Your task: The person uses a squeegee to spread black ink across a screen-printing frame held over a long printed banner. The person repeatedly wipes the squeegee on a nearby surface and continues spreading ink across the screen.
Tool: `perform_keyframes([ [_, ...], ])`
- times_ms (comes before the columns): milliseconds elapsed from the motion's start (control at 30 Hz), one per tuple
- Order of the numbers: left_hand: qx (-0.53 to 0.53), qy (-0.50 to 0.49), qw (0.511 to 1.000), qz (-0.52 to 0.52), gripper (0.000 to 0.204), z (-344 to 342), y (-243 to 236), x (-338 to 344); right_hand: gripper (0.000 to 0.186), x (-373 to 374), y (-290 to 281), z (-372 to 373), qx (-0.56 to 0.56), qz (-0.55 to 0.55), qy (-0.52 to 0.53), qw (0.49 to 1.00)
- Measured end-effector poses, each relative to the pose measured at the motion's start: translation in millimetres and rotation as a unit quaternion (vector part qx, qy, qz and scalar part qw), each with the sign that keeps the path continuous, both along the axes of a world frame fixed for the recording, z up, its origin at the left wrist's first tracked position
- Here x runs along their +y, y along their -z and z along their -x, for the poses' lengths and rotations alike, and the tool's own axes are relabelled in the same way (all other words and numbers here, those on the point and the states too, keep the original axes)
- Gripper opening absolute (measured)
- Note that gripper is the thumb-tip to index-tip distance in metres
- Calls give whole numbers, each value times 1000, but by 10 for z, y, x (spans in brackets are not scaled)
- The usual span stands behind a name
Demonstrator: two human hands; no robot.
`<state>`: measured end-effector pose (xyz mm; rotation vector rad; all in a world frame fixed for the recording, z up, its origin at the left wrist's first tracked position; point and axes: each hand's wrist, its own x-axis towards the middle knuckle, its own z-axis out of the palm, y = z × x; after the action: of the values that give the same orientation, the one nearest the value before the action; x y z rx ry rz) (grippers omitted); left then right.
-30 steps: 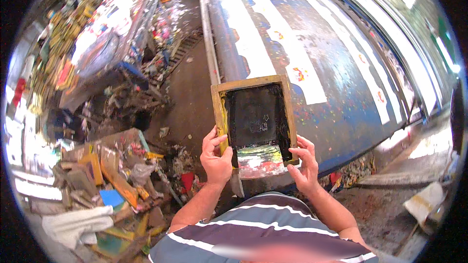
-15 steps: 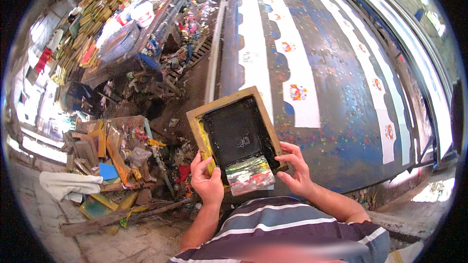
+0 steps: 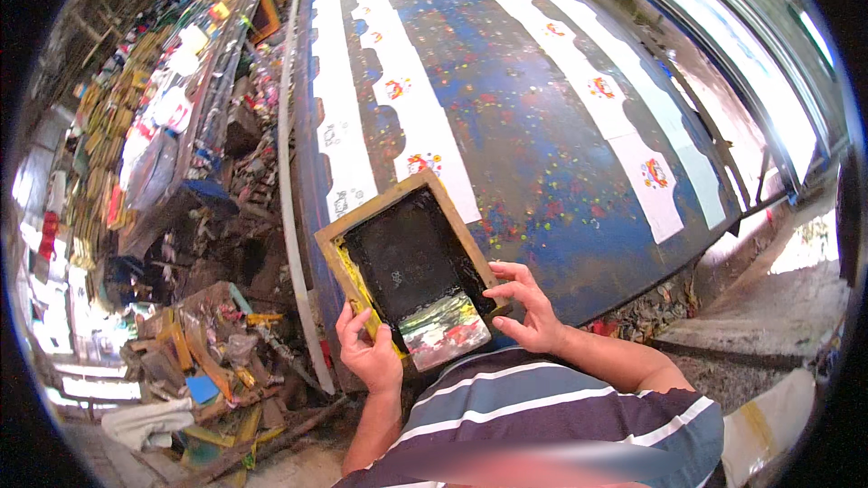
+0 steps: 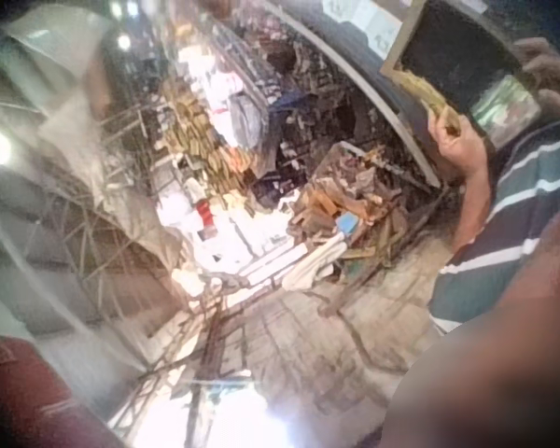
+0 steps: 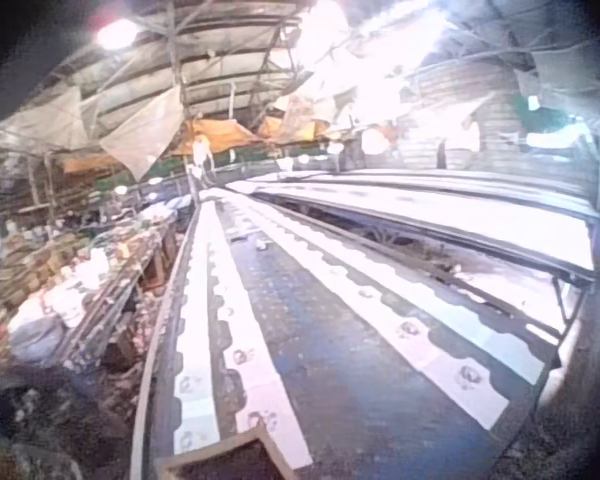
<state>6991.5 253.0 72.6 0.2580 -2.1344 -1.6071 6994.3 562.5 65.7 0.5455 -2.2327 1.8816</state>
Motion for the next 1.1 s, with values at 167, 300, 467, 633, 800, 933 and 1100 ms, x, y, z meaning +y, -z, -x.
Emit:
perform_keyframes([
  [167, -7, 63, 998, -28, 38, 189, 129, 315, 46, 248, -114, -267, -28, -16, 59, 998],
  [300, -6, 96, 994, -59, 37, 182, 188, 664, 46, 521, -155, -447, -32, -16, 97, 995],
  [467, -8, 141, 987, -80, 38, 136, 171, 1253, 46, 1051, -126, -701, -13, -12, 141, 990],
  [633, -9, 178, 983, -49, 39, -8, 235, 2157, 46, 1938, -44, -1069, 6, -6, 171, 985],
  [800, -19, 193, 979, -56, 40, -362, 355, 3387, 48, 3119, -36, -1559, 8, -27, 204, 979],
  [933, -36, 204, 977, -50, 40, -560, 275, 4205, 48, 3853, -164, -1866, 1, -20, 227, 974],
  [1100, -3, 214, 976, -48, 38, -615, 121, 4882, 48, 4478, -249, -1935, 19, -5, 240, 971],
])
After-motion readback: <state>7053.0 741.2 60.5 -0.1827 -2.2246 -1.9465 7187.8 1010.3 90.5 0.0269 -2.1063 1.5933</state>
